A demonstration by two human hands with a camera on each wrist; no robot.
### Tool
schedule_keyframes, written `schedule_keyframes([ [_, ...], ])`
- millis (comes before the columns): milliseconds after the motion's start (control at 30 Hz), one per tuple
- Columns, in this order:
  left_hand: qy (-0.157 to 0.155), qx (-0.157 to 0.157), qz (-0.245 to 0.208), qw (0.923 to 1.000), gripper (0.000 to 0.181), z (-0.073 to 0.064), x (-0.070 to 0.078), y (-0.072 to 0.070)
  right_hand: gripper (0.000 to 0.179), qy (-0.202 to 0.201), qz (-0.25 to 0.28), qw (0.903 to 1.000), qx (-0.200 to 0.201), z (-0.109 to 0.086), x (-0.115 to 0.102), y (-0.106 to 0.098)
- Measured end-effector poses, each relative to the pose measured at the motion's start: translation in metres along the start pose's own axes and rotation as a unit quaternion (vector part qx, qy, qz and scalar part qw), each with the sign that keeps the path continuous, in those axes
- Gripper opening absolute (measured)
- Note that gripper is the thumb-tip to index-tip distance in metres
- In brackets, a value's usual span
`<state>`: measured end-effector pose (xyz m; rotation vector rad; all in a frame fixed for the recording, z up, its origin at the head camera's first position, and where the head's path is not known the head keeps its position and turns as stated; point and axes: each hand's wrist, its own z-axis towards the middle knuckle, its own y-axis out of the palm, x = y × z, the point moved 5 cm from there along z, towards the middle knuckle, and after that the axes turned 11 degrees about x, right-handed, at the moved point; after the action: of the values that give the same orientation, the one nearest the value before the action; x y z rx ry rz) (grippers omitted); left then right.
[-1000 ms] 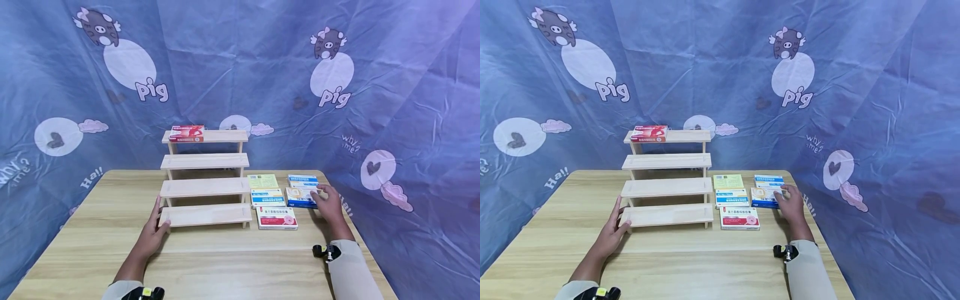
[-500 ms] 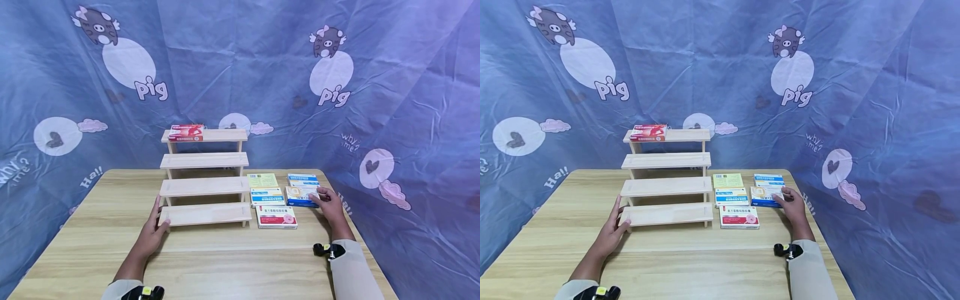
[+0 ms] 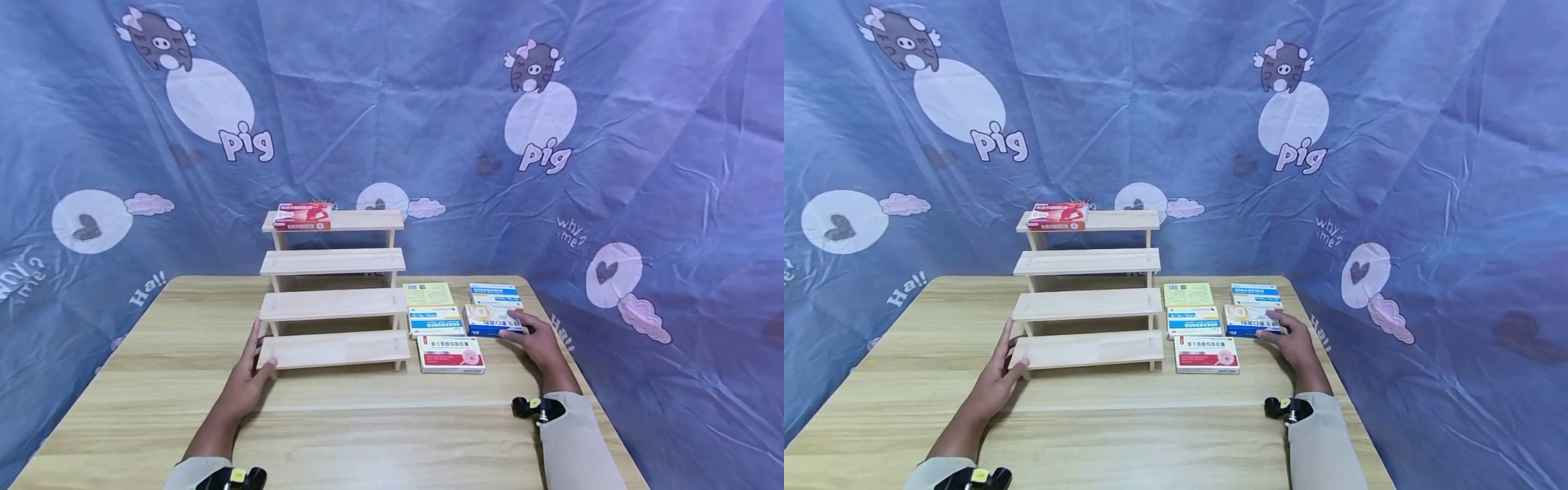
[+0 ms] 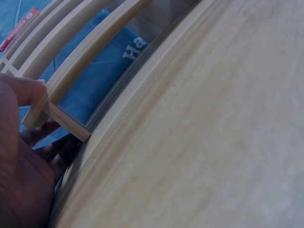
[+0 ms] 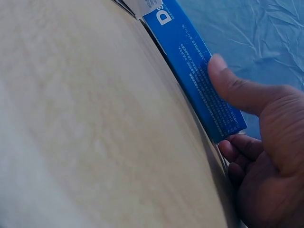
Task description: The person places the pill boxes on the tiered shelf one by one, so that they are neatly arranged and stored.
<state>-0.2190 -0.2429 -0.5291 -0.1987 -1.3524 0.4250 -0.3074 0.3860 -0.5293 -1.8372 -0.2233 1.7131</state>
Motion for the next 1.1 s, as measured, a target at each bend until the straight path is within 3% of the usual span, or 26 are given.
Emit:
schedule_keyframes([
  [600,-0.002,0.001,0.014,0.9999,0.088,-0.0008,0.0026,-0.0019,0.076,0.011,-0.032,0.9994,0.006,-0.0020,0.0008,-0.0003],
  [1100,0.003,0.003,0.017,0.9998,0.089,-0.0002,-0.0001,-0.0008,0.070,0.021,-0.010,0.9997,0.012,-0.0055,-0.0004,-0.0021],
])
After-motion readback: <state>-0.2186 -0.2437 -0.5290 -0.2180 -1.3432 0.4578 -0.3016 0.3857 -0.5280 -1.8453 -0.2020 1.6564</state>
